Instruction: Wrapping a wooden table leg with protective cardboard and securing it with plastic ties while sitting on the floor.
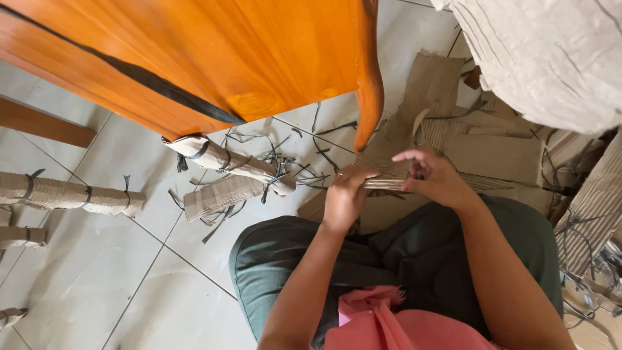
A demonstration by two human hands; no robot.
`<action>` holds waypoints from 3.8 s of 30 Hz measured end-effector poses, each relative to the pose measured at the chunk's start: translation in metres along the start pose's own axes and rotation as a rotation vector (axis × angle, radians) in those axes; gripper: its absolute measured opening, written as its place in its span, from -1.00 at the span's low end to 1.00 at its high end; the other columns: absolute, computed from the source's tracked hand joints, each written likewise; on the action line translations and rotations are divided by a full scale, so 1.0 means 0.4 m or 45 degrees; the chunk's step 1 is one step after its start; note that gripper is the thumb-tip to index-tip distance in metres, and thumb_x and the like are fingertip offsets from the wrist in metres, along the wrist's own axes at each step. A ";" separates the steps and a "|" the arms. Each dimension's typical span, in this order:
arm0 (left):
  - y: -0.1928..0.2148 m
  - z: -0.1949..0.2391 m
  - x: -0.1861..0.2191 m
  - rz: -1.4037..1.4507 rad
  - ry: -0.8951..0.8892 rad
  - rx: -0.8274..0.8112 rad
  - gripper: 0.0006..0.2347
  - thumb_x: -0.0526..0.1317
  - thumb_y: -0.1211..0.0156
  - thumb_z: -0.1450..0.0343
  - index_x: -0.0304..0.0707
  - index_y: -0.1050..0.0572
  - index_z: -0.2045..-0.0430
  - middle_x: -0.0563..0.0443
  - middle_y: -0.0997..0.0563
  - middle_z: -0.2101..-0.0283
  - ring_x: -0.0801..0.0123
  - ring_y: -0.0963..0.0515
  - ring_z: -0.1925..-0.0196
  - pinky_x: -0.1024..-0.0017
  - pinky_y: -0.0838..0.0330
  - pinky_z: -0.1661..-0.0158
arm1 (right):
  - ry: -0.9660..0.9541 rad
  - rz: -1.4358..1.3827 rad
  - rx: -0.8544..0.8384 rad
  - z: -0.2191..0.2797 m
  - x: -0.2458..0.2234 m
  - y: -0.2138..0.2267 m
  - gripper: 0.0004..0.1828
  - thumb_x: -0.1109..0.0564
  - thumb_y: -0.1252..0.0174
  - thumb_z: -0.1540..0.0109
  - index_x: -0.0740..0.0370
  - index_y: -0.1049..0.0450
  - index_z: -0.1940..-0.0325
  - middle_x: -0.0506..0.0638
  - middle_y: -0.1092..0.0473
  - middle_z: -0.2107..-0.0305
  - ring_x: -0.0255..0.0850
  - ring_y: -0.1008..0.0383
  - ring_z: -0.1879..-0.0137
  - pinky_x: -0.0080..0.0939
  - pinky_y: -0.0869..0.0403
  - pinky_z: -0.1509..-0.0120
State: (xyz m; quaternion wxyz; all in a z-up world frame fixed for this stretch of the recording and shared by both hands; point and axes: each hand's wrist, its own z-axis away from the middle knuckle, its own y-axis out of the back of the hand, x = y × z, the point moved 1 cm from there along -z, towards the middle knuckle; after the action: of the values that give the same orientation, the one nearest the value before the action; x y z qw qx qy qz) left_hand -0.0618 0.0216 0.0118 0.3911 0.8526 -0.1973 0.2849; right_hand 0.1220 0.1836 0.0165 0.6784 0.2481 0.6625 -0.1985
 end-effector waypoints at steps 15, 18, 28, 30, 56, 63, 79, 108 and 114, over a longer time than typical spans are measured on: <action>0.183 -0.153 0.147 0.971 0.011 0.295 -0.23 -0.34 -0.47 -0.31 -0.44 -0.08 -0.38 -0.29 -0.51 -0.12 0.00 -0.49 -0.24 0.01 -0.30 -0.29 | 0.258 -0.267 0.147 -0.058 0.090 -0.088 -0.45 0.28 -0.26 -0.25 0.31 -0.39 -0.34 0.21 -0.44 -0.16 -0.02 -0.42 -0.27 0.20 -0.32 -0.42; 0.132 -0.113 0.071 0.589 0.104 0.088 -0.40 -0.27 -0.58 -0.19 -0.41 -0.43 -0.10 -0.21 -0.64 0.15 0.05 -0.64 -0.03 0.05 -0.42 -0.17 | 0.294 -0.217 0.205 -0.053 -0.050 -0.125 -0.65 0.25 -0.31 -0.24 0.30 -0.53 -0.13 0.08 -0.53 -0.06 -0.17 -0.47 -0.19 0.12 -0.32 -0.46; 0.115 -0.158 0.021 0.264 0.339 0.513 -0.71 -0.20 -0.55 -0.23 -0.29 -0.60 0.27 -0.11 -0.71 0.39 0.06 -0.74 0.25 0.21 -0.57 0.05 | 0.299 -0.337 0.764 -0.197 0.118 -0.150 -0.72 0.29 -0.49 -0.18 0.30 -0.51 0.13 0.10 -0.56 0.21 -0.23 -0.58 0.02 -0.08 -0.52 -0.29; 0.097 -0.152 -0.010 0.304 0.342 0.506 -0.73 -0.22 -0.55 -0.24 -0.29 -0.59 0.30 -0.17 -0.71 0.36 0.01 -0.74 0.23 0.25 -0.63 0.15 | 0.365 -0.230 0.791 -0.216 0.122 -0.154 -0.62 0.31 -0.43 -0.23 0.32 -0.48 -0.08 0.14 -0.51 0.13 -0.16 -0.56 0.03 -0.12 -0.58 -0.14; 0.077 -0.126 -0.028 0.600 0.320 0.683 -0.79 -0.38 -0.33 -0.41 -0.45 -0.38 0.23 -0.28 -0.50 0.24 -0.18 -0.67 0.09 0.20 -0.63 0.15 | -0.398 0.429 0.328 -0.179 0.320 -0.194 -0.52 -0.14 -0.14 -0.36 0.28 -0.49 -0.16 0.32 -0.49 0.18 0.22 -0.51 -0.05 0.23 -0.46 -0.10; 0.068 -0.149 -0.022 0.605 0.352 0.610 -0.79 -0.35 -0.34 -0.41 -0.43 -0.42 0.20 -0.25 -0.54 0.26 -0.18 -0.68 0.14 0.20 -0.65 0.16 | -0.393 0.536 0.411 -0.185 0.340 -0.198 -0.65 -0.01 -0.03 -0.40 0.28 -0.43 -0.14 0.33 -0.47 0.22 0.25 -0.50 -0.03 0.24 -0.45 -0.08; 0.039 -0.160 -0.023 0.678 0.384 0.723 -0.75 -0.36 -0.44 -0.33 -0.49 -0.45 0.28 -0.31 -0.53 0.37 -0.24 -0.67 0.19 0.19 -0.65 0.20 | 0.050 0.125 0.566 -0.126 -0.015 -0.363 -0.50 0.43 0.03 -0.25 0.51 -0.09 -0.28 0.43 -0.30 -0.08 0.19 -0.35 -0.24 0.14 -0.37 -0.34; 0.075 -0.222 0.130 0.344 0.151 0.654 -0.57 -0.22 -0.36 -0.41 -0.21 -0.46 -0.19 -0.14 -0.62 -0.13 0.04 -0.62 -0.14 0.23 -0.57 -0.10 | 0.748 -0.041 0.372 -0.174 -0.143 -0.334 -0.21 0.37 0.05 -0.40 0.34 0.26 -0.64 0.32 0.12 -0.54 0.07 0.02 -0.61 0.15 -0.17 -0.59; 0.090 -0.213 0.128 0.278 0.099 0.469 -0.49 -0.28 -0.25 -0.47 -0.05 -0.30 -0.37 -0.18 -0.55 -0.20 -0.08 -0.59 -0.17 0.09 -0.55 -0.12 | 0.922 -0.188 0.475 -0.094 -0.300 -0.354 -0.28 0.24 0.20 -0.53 0.09 0.36 -0.70 0.10 0.34 -0.63 -0.02 0.29 -0.72 0.11 0.08 -0.72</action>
State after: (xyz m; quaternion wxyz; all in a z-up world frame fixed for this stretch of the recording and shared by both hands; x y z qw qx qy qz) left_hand -0.0714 0.0599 0.1101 0.2030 0.8716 -0.2177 0.3895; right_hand 0.0022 0.0860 0.1258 0.3289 0.3726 0.8269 -0.2633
